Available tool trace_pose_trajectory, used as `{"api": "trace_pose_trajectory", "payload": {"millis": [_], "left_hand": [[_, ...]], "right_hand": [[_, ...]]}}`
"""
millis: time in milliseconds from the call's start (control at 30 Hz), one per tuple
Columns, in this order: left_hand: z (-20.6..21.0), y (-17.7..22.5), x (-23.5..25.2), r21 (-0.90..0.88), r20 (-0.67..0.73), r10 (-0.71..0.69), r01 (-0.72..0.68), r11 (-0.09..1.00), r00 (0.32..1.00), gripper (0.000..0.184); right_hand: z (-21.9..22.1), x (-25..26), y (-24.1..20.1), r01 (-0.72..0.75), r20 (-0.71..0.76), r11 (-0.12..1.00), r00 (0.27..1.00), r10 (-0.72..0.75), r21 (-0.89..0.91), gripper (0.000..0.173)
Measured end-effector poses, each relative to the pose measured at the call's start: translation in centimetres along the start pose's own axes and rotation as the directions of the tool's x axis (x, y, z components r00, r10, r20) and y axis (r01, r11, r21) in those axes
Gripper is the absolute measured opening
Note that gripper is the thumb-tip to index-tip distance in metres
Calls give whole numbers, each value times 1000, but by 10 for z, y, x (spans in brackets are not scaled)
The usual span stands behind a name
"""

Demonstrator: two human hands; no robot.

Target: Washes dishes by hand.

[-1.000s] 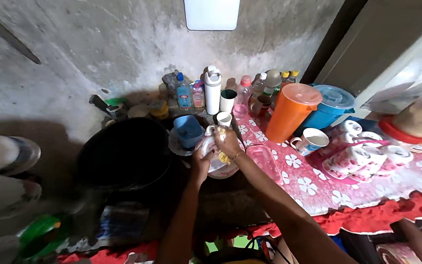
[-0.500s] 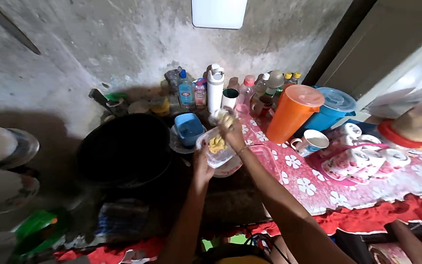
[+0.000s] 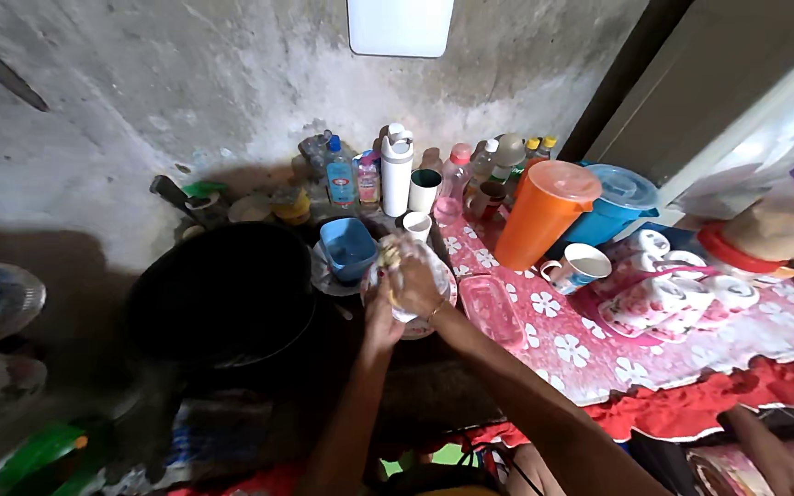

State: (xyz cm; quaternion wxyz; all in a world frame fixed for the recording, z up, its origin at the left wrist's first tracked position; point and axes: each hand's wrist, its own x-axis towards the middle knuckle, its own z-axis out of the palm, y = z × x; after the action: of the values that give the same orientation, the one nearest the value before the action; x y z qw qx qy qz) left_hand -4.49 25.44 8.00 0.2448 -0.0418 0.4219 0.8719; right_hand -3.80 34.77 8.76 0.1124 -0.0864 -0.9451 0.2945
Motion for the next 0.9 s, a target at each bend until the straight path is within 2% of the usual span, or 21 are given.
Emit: {"api": "trace_pose_trajectory", "payload": {"millis": [67,133,167,200,267,300,367,400,467,500,567,633,700,800,900], "left_hand": [[-10,-3,3,22,2,-4,4,1000,1000,39],[-18,-4,3,40,-37,11,-10,999,999,37],[-21,-3,2,38,-41,23,-21,999,999,36],[-23,0,1,45,-43,42,-40,998,998,34],[-26,7,2,125,-40,109,-103,987,993,35],[-26,11,6,194,-43,155,-144,970,987,37],[-31,12,23,337,-64,268,-232,912,961,37],[-33,10,33,396,-83,317,-260,881,945,38],[-33,4,42,445,-48,331,-276,852,942,55],[-29,3,40,420,19,284,-265,868,959,62],[-12,-2,24,271,103,170,-192,943,980,53],[3,-1,6,75,138,99,-110,991,985,46],[4,-1,2,-115,171,74,-55,992,982,42],[-5,0,-1,-156,171,19,8,988,985,37],[-9,3,-1,-185,114,-8,29,982,993,33]], "right_hand": [[3,-4,-2,-5,72,1000,997,5,-8,53],[-3,8,16,-146,51,989,988,147,-29,52],[-9,17,31,-230,3,973,973,230,20,51],[-15,24,44,-304,-39,943,949,312,133,50],[-25,26,57,-345,-57,843,914,402,414,48],[-33,24,54,-335,-12,791,918,396,513,48],[-51,12,34,-326,88,737,935,342,592,40],[-58,6,21,-305,107,750,947,302,587,35],[-56,-2,0,-219,60,821,973,221,528,39],[-52,-4,-9,-171,7,855,981,193,490,43],[-36,-11,-25,-96,-89,872,984,157,481,40],[-18,-17,-33,-64,-127,820,978,165,569,31],[-8,-20,-33,-78,-126,755,970,209,651,32],[-12,-17,-28,-164,-40,707,964,262,688,34],[-19,-10,-30,-202,-13,730,961,278,653,41]]}}
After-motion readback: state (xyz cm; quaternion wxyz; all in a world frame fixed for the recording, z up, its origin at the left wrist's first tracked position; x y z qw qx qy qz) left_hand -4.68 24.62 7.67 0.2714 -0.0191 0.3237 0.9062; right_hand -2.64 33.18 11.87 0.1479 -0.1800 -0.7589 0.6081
